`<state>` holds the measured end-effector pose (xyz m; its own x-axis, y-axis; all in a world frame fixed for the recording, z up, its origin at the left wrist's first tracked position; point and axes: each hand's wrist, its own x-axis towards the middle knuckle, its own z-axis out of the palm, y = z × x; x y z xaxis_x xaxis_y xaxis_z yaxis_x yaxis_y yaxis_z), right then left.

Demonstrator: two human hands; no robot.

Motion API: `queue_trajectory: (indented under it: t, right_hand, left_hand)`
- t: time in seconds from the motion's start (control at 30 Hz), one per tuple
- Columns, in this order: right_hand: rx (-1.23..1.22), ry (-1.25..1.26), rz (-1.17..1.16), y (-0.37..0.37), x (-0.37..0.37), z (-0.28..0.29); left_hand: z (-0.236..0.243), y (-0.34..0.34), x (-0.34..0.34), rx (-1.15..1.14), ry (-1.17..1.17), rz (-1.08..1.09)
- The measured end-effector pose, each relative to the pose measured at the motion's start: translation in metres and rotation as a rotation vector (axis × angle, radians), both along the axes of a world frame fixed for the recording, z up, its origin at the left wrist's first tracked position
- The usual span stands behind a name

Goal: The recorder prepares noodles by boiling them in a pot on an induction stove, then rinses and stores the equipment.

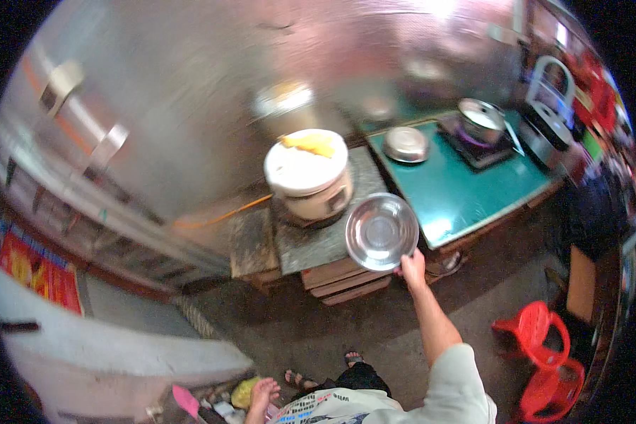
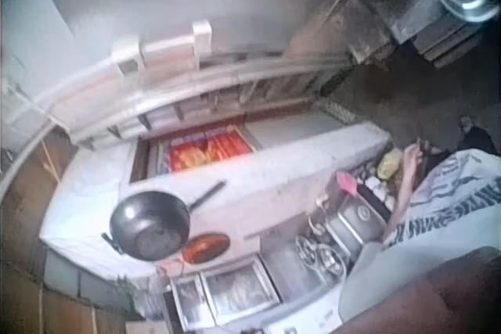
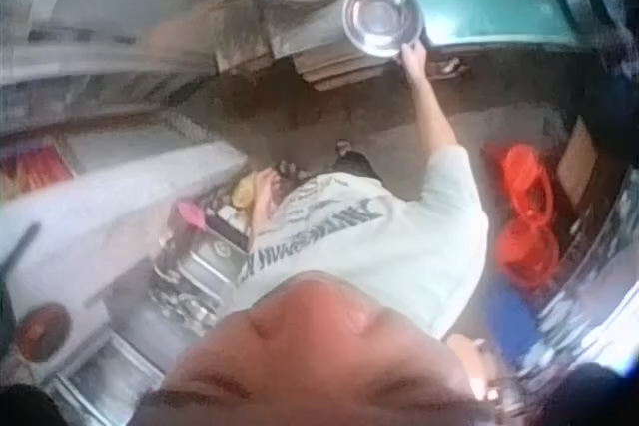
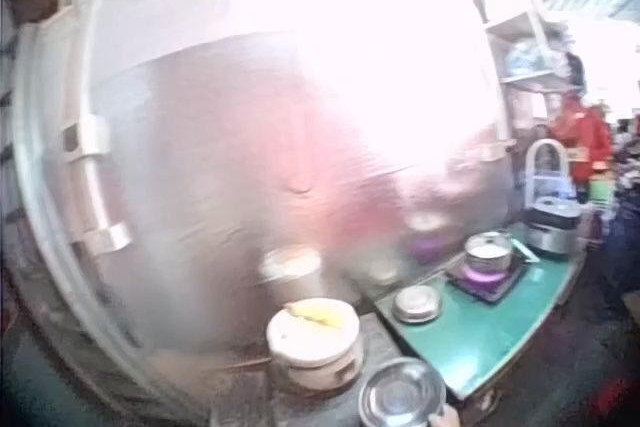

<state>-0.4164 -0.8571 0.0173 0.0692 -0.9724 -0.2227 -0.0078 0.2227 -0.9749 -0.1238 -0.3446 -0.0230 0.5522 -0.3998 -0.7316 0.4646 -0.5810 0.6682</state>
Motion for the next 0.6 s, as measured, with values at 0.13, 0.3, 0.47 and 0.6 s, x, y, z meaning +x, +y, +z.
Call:
queue_trajectory:
  t: [0.13, 0.3, 0.47, 0.6]
  right_hand:
    - [0.095, -0.047, 0.437, 0.082, 0.075, -0.01]
    - [0.194, 0.129, 1.036, 0.192, 0.177, 0.008]
    - [0.071, 0.231, 1.585, 0.291, 0.268, 0.028]
    - [-0.128, 0.307, 1.849, 0.365, 0.341, 0.031]
  left_hand:
    - [0.028, -0.007, -0.003, -0.089, 0.011, 0.054]
    - [0.069, 0.016, -0.004, -0.328, 0.113, 0.35]
    - [0.076, 0.098, 0.002, -0.631, 0.248, 0.446]
    - [0.057, 0.168, -0.007, -0.702, 0.137, 0.646]
